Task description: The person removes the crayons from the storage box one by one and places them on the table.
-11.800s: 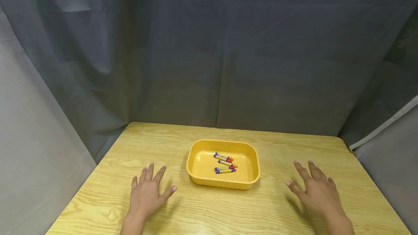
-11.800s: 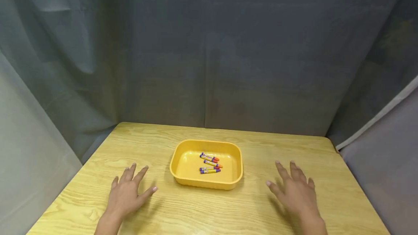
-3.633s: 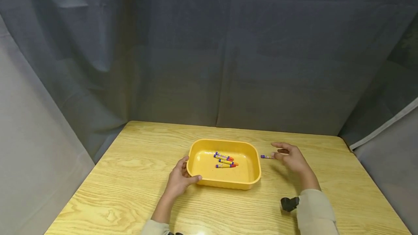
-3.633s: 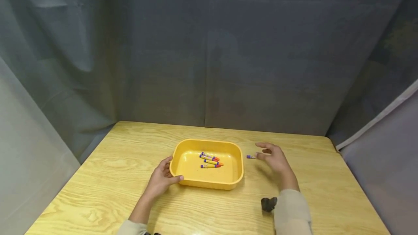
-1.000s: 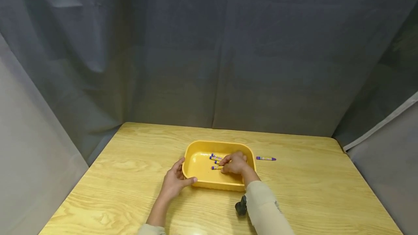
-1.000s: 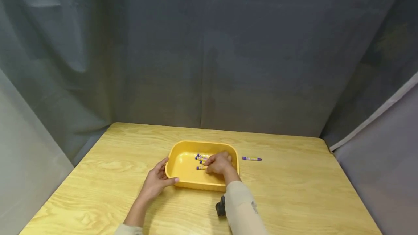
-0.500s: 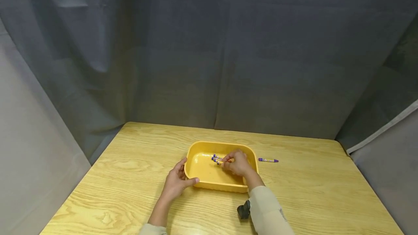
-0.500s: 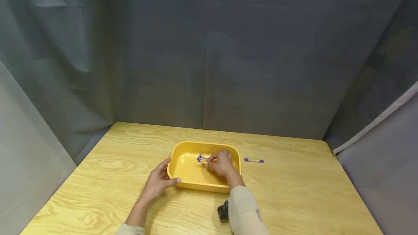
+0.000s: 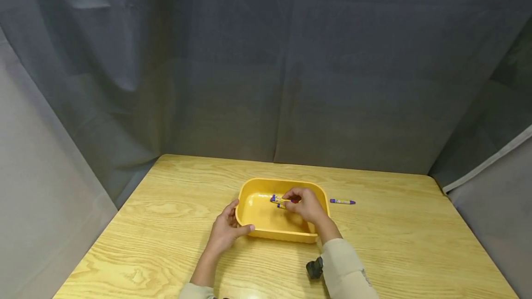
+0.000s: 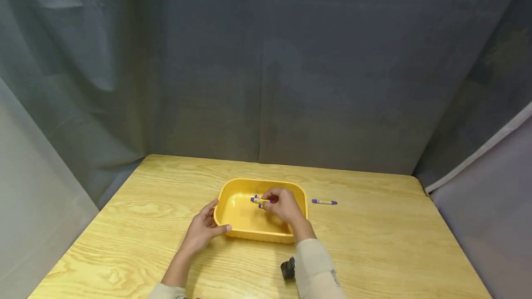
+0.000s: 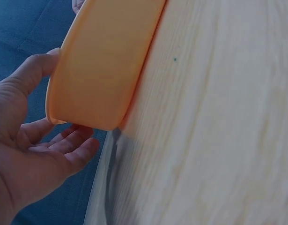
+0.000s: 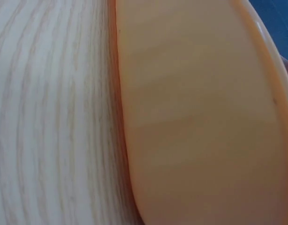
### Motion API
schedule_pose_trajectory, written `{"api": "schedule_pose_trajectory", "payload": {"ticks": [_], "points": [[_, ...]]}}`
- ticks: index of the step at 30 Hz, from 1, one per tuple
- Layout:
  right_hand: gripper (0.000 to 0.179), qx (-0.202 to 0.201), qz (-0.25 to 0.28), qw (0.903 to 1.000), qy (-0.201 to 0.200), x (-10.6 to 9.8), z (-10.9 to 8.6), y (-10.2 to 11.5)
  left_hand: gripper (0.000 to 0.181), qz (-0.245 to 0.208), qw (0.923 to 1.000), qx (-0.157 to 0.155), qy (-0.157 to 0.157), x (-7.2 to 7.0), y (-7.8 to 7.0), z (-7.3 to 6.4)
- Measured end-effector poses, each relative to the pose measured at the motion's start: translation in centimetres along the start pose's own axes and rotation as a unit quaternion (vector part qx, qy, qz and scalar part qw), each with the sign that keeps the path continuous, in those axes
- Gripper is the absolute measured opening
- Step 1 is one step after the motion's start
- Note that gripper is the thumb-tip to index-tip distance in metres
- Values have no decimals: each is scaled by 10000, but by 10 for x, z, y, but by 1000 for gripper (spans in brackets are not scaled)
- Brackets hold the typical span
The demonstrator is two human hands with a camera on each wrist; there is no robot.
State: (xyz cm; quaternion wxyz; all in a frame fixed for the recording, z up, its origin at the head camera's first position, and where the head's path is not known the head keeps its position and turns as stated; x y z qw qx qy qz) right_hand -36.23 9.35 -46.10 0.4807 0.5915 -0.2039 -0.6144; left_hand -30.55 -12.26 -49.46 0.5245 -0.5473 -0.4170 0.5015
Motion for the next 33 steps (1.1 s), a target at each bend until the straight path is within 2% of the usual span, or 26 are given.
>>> {"api": "schedule_pose_trajectory", "payload": {"ticks": [8,11,13,15,18,20,24,33], "points": [[11,-146,337,9992,-154,-4,-3,8,94,-13,10000,35,-2,-1,-2,0],[11,-142,405,9989,-194,-10,-10,27,94,4,10000,29,-5,-1,-2,-1],[10,-119,433,9988,-201,-14,-14,39,93,-23,10000,-5,13,0,-7,-2],[10,-97,421,9988,-218,-17,-15,40,92,-30,10000,-4,27,1,-8,-2],[8,-152,295,9992,-239,-19,-13,27,92,-13,10000,-25,31,1,-8,-2],[8,-170,175,9994,-254,-20,-13,17,94,22,10000,-41,-15,0,-2,0],[9,-213,95,9995,-234,-28,-18,18,94,29,10000,-36,-55,-2,0,0],[8,23,206,9994,-271,-49,-32,8,93,60,10000,-47,-56,-2,2,-1]]}}
Point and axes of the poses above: each hand's wrist, its own z-axis towards the middle knuckle, its own x-axis out of the palm, y = z × x, the point moved 10 cm from there along z, towards the middle knuckle, and after that the axes turned 2 degrees about y, right-handed, at the moved point
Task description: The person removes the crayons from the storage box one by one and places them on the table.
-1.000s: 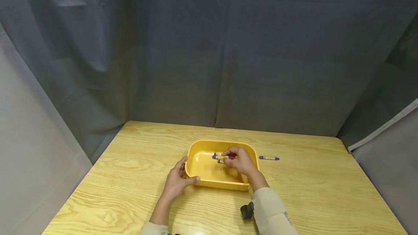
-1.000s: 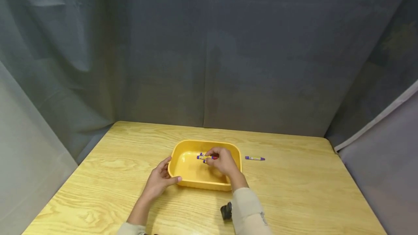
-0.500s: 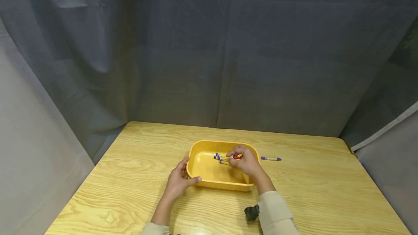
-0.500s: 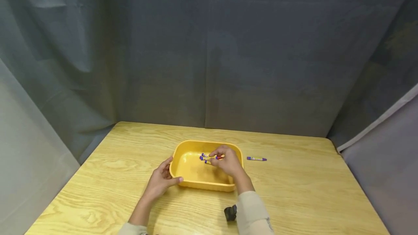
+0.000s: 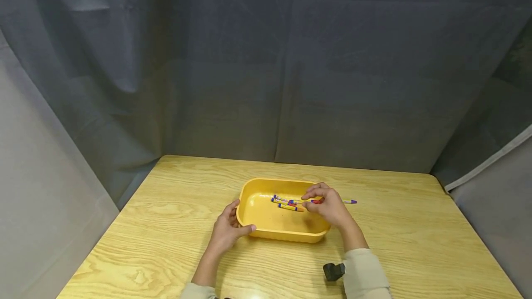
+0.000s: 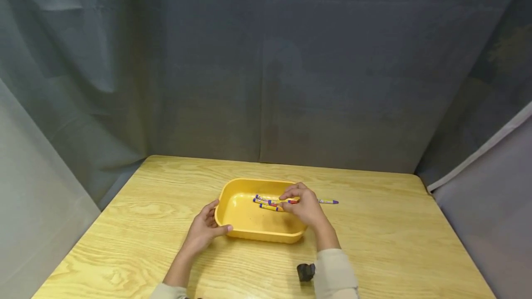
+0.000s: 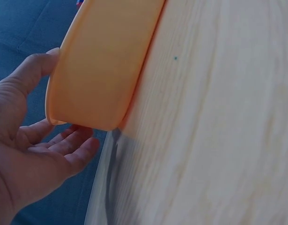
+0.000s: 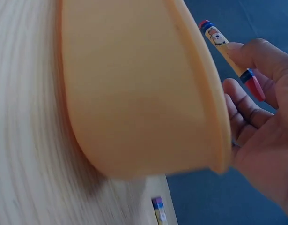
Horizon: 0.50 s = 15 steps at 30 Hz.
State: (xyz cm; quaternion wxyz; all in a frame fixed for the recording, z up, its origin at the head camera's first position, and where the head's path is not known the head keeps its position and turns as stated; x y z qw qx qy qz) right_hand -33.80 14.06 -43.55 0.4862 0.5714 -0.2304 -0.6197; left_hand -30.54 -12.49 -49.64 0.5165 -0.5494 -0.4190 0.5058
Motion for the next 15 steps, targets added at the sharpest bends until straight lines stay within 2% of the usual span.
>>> {"api": "schedule_pose_trajectory", "payload": {"ticks": [15], "points": [[11,158,-29,9996,-252,-46,-20,-22,93,-6,10000,-6,18,0,-1,0]]}}
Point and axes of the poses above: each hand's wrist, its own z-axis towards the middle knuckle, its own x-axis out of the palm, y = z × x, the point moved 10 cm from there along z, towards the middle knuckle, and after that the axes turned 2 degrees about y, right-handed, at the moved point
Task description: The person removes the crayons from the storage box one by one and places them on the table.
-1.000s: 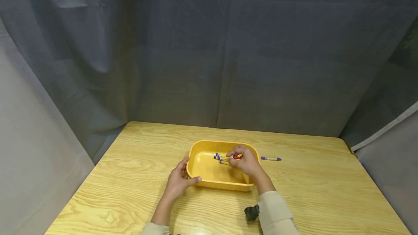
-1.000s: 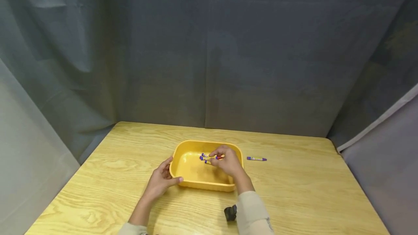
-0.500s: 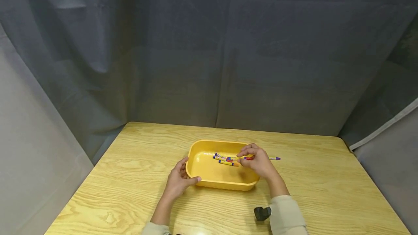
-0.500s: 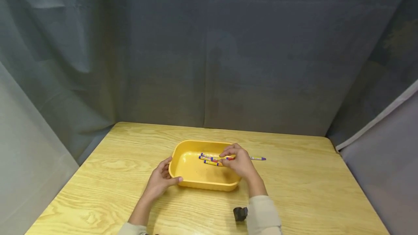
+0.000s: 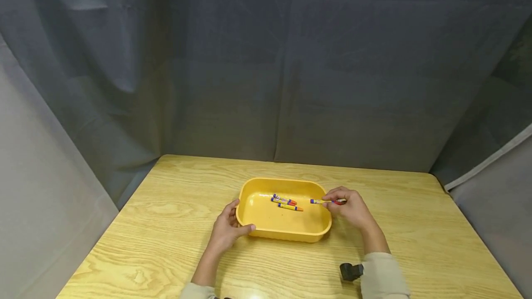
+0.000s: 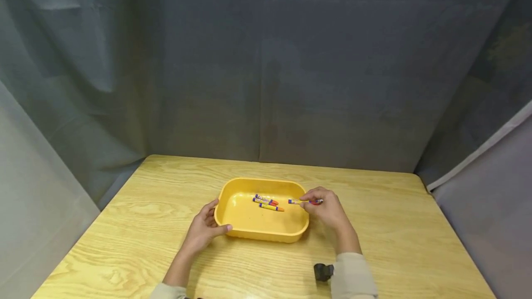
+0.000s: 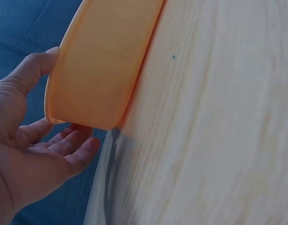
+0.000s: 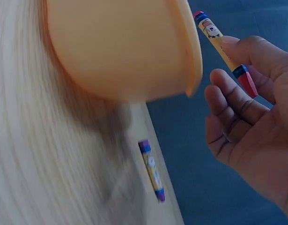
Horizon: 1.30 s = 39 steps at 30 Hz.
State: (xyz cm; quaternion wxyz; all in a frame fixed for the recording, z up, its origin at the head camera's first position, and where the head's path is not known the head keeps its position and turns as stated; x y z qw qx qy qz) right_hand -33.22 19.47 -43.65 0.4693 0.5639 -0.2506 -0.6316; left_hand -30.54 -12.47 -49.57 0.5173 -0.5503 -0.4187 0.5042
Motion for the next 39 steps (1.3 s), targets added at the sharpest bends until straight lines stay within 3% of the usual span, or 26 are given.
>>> {"api": "schedule_pose_trajectory", "payload": {"ticks": [11,23,31,39], "points": [[12,147,-263,9995,-53,-20,-12,-30,93,35,10000,-8,6,1,0,0],[18,868,-401,9951,-233,-48,-28,-65,93,135,9999,74,37,2,-1,0],[23,1157,-41,9930,-235,-42,-27,-96,93,141,9999,3,-10,1,0,1],[16,1083,-516,9924,-273,-37,-15,-105,93,105,9999,-48,-55,0,-2,2]]}}
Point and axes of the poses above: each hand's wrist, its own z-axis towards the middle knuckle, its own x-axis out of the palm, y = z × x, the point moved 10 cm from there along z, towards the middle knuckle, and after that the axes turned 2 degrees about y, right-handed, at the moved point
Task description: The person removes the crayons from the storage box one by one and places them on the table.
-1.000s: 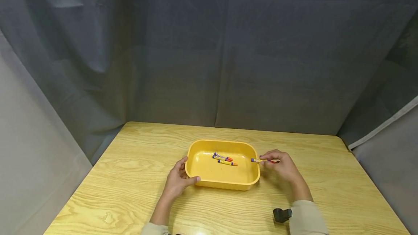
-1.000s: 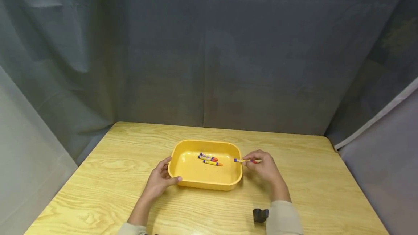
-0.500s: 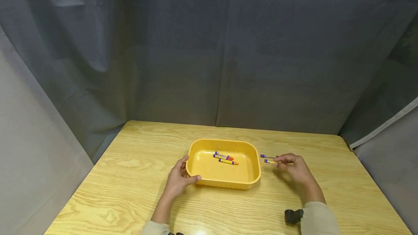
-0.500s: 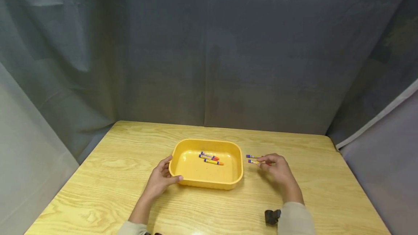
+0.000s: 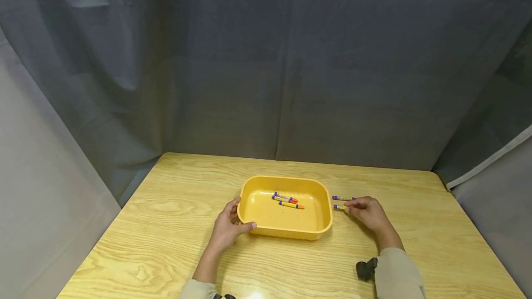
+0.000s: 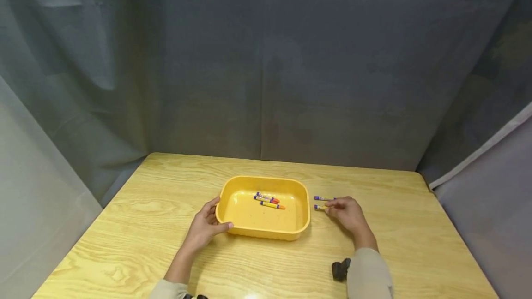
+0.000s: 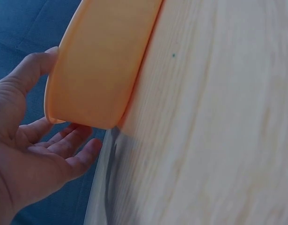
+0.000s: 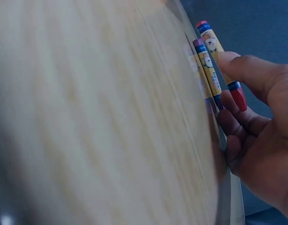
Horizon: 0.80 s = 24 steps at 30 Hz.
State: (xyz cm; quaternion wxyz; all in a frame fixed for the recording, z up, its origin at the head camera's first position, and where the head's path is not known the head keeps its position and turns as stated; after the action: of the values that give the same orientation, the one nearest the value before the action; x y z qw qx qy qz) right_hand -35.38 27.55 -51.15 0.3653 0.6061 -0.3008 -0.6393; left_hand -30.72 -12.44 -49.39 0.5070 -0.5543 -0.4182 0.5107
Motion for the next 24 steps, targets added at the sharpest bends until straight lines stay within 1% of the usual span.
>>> {"api": "schedule_pose_trajectory", "payload": {"ticks": [4,8,11,14,15,17,21,22,24], "points": [[12,-124,-315,9994,-69,1,5,2,93,-31,10000,-14,-39,-1,0,0],[9,-205,-583,9981,12,4,6,4,93,12,10000,-30,-24,0,1,0],[8,-265,-643,9975,93,5,6,7,93,19,10000,11,6,1,1,0],[9,-223,-668,9974,137,5,3,9,92,-17,10000,20,15,1,1,0],[11,-129,-611,9979,141,4,1,8,92,-8,10000,9,25,2,1,-1],[16,103,-337,9993,107,1,-2,7,92,-24,10000,-1,72,3,-1,-2],[28,536,290,9981,-22,-7,-9,6,93,-142,9998,-3,172,4,-12,-6],[29,544,372,9978,-36,-8,-10,8,92,-184,9997,1,187,4,-15,-7],[34,520,340,9981,-26,-10,-11,14,92,-214,9996,25,196,4,-20,-9]]}}
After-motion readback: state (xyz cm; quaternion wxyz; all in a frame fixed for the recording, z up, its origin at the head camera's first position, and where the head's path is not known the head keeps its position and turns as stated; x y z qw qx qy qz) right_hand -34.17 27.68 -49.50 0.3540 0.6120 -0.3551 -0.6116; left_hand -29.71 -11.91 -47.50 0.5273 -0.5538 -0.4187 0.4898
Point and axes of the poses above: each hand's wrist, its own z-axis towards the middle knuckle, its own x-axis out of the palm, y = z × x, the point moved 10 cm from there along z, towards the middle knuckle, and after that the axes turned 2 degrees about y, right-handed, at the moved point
